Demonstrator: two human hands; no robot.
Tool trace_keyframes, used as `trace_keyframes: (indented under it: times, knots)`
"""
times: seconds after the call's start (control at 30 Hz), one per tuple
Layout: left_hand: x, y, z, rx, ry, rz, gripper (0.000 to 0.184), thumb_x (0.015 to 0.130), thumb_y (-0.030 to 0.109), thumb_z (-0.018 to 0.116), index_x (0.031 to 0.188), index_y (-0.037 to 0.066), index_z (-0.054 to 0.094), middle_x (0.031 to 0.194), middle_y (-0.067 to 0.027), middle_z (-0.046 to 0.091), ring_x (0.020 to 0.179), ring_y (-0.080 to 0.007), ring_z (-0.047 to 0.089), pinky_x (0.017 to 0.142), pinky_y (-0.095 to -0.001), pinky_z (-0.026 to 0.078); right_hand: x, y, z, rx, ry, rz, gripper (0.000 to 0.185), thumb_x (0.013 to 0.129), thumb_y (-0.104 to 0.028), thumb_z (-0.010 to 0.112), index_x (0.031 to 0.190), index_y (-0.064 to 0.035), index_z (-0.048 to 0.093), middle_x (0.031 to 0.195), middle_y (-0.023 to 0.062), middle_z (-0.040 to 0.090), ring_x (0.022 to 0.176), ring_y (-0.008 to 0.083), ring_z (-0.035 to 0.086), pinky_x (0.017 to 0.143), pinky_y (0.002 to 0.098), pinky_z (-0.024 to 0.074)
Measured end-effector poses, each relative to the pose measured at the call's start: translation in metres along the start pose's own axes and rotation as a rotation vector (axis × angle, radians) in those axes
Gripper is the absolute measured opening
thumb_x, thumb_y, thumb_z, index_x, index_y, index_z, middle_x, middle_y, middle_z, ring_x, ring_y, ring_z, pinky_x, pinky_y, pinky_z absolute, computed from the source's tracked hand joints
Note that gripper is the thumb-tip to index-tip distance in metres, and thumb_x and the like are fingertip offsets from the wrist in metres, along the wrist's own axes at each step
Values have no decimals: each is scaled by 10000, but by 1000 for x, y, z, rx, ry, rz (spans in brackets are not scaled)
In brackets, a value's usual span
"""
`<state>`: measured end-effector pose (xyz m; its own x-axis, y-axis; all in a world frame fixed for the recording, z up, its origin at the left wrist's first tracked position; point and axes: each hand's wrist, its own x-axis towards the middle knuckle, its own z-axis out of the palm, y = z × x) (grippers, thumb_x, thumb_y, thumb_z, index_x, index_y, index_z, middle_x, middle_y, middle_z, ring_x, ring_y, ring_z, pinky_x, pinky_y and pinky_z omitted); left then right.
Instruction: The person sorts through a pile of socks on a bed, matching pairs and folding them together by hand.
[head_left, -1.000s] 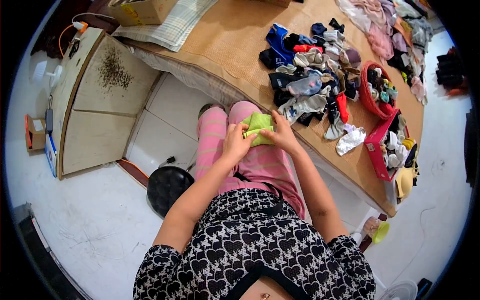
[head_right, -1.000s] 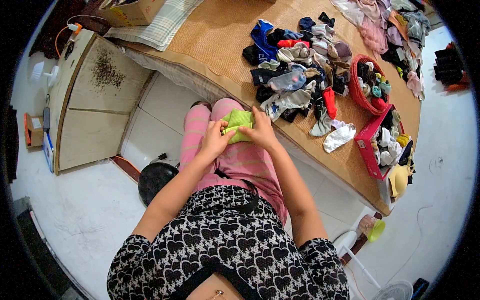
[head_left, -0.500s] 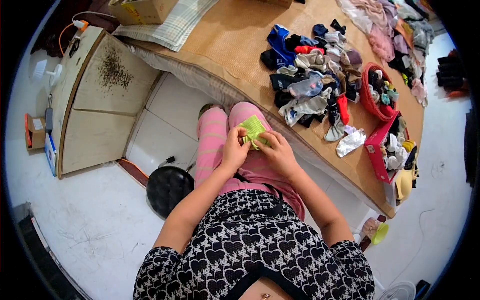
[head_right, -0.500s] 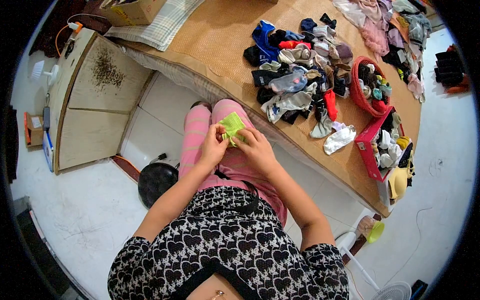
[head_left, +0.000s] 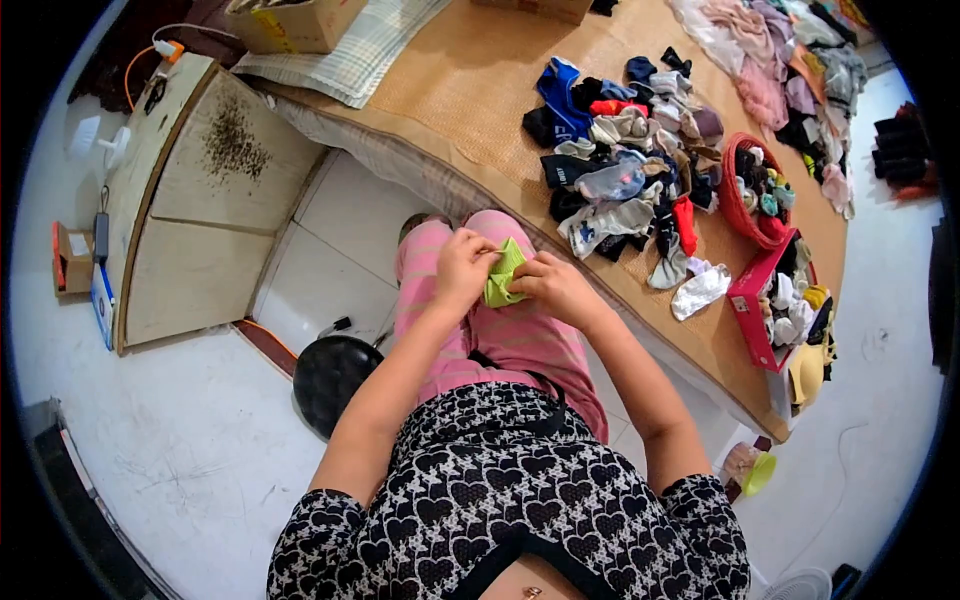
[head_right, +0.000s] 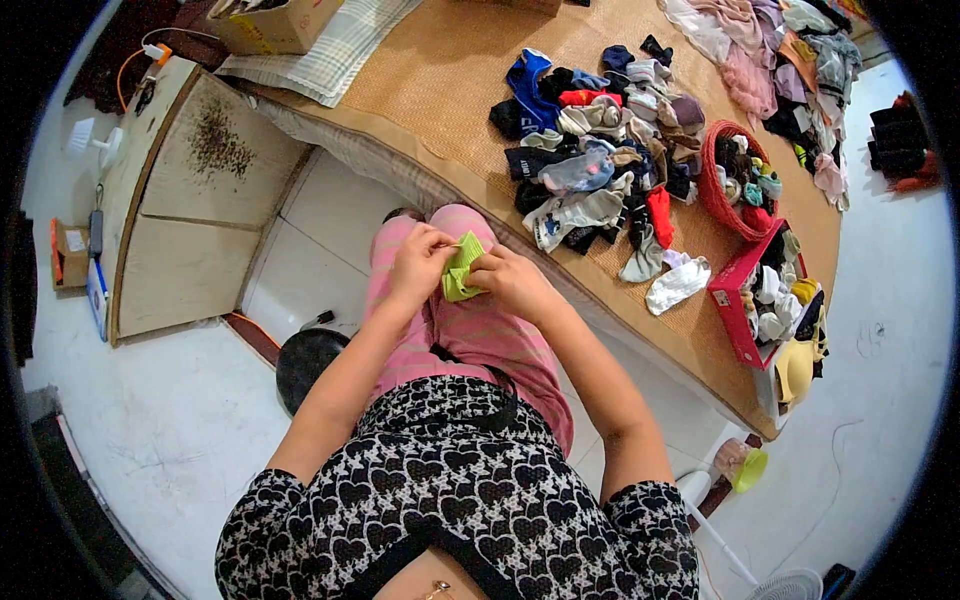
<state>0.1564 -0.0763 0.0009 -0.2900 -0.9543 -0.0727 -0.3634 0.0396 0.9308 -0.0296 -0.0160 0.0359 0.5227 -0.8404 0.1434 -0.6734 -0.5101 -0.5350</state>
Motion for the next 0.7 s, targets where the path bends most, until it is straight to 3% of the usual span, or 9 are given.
trace_keyframes:
  times: [0.03,0.1,0.2,0.27,0.3,0.4,0.6,0.7]
  knots:
    - [1,5,4,0,-1,0,89,753,72,662,834,41,641,851,-84,602,793,-247,586,723,-347,474,1,3,3,-3,5,2,270,660,-49,621,920,-109,664,998,22,599,897,253,555,801,340,481]
    - [3,12,14,197,14,419,86,720,42,655,803,53,633,794,-82,598,794,-273,565,724,-372,462,1,5,4,-7,10,5,247,662,-50,626,900,-101,662,992,23,601,890,251,559,793,338,483]
    - [-3,14,20,202,5,358,94,714,56,636,805,77,626,782,-73,600,819,-281,547,730,-392,446,-4,1,8,2,25,153,280,693,-43,604,966,-100,638,1040,41,588,909,273,561,778,353,487]
    - [-11,14,19,213,-15,293,86,723,62,626,806,83,624,792,-64,603,841,-277,546,740,-394,438,-10,-1,21,133,295,444,331,733,-36,580,1058,-103,589,1092,64,564,920,298,568,766,378,491]
    - [-16,12,17,242,-41,347,80,732,67,617,808,90,620,810,-53,606,867,-268,543,760,-392,429,-7,-5,18,136,294,445,331,733,-36,580,1058,-103,589,1092,64,564,920,298,568,766,378,491]
    - [-22,8,10,292,-95,437,75,744,80,613,817,101,615,849,-38,609,910,-254,537,796,-389,410,-1,-12,6,45,295,156,312,762,-93,607,1068,-102,551,1075,98,559,907,302,581,749,402,492]
    - [-16,11,-6,488,-142,613,185,726,143,662,895,106,595,922,-45,606,958,-261,522,835,-408,390,-10,6,9,-79,-34,377,285,746,-157,639,1012,-109,550,932,66,587,867,272,582,706,386,486]
    - [-15,20,-17,570,-215,608,309,688,200,703,950,102,571,941,-54,601,978,-273,514,834,-423,384,-17,9,15,-165,45,333,238,741,-169,647,946,-93,553,917,66,559,859,261,577,700,372,483]
